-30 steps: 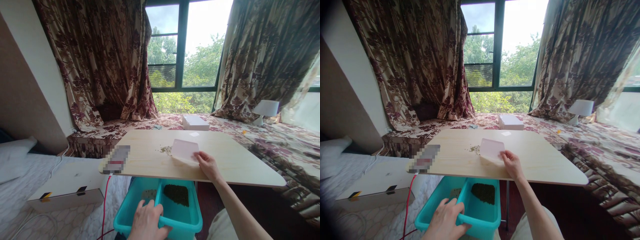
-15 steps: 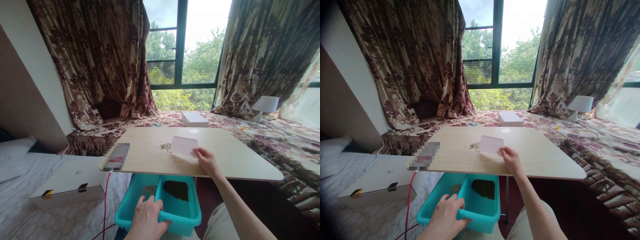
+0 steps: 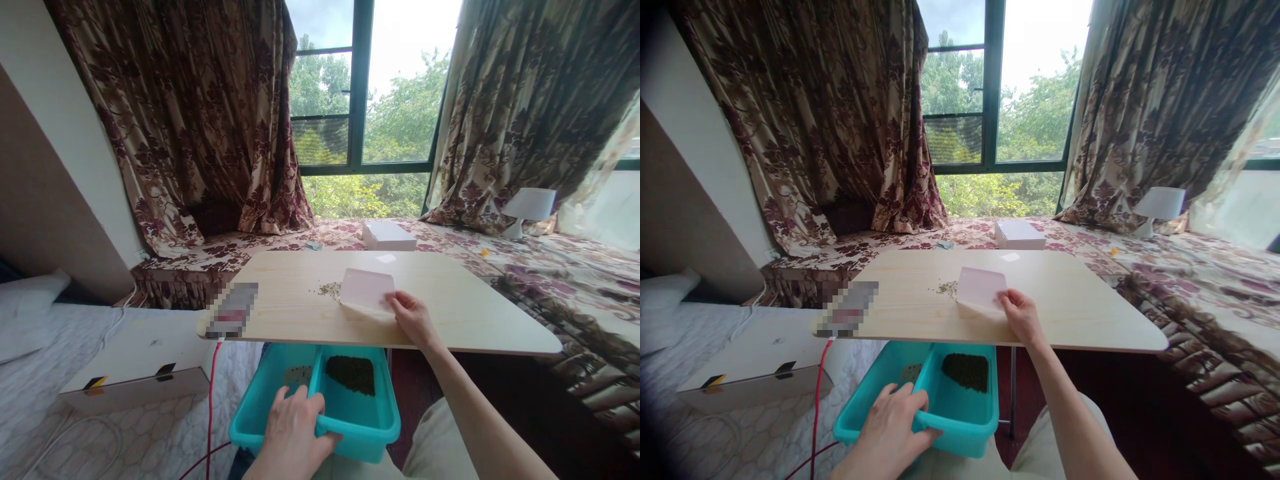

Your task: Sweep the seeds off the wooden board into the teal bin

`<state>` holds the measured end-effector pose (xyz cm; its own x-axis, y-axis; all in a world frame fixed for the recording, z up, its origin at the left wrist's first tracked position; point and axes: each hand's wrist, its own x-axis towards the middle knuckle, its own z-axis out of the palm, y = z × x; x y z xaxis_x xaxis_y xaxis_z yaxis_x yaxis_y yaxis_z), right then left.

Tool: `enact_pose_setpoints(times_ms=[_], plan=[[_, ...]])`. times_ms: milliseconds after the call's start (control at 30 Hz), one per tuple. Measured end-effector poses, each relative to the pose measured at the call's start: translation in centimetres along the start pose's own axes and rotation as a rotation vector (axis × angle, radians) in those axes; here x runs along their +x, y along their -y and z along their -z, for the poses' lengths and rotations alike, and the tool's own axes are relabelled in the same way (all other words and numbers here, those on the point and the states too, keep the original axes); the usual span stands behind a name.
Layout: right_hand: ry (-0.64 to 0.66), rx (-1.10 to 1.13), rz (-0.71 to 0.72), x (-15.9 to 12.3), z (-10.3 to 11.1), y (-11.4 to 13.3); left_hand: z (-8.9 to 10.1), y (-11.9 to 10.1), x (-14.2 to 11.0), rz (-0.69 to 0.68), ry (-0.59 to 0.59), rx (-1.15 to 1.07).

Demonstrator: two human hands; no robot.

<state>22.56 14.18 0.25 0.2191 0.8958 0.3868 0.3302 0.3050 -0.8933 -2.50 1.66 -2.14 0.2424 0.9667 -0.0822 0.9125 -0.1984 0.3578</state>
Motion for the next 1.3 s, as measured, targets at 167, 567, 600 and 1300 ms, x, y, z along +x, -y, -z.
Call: enact_pose_setpoints(times_ms=[167,567,600,1300], plan=[[0.023,0.013,-0.019,-0.03,-0.17,0.12,-0.05,0.04,0.01,-0.001,-0.002,-0.009],[0.015,0.024,-0.009,-0.03,-0.02,0.28,0.07,0.06,-0.10,-0.005,0.007,0.002],[0.014,0.024,-0.014,-0.05,-0.02,0.29,0.09,0.06,-0.12,-0.006,0.008,0.004],[-0.023,0.010,-0.018,-0.15,0.09,0.12,0.27,0.03,-0.12,-0.004,0.015,0.008]])
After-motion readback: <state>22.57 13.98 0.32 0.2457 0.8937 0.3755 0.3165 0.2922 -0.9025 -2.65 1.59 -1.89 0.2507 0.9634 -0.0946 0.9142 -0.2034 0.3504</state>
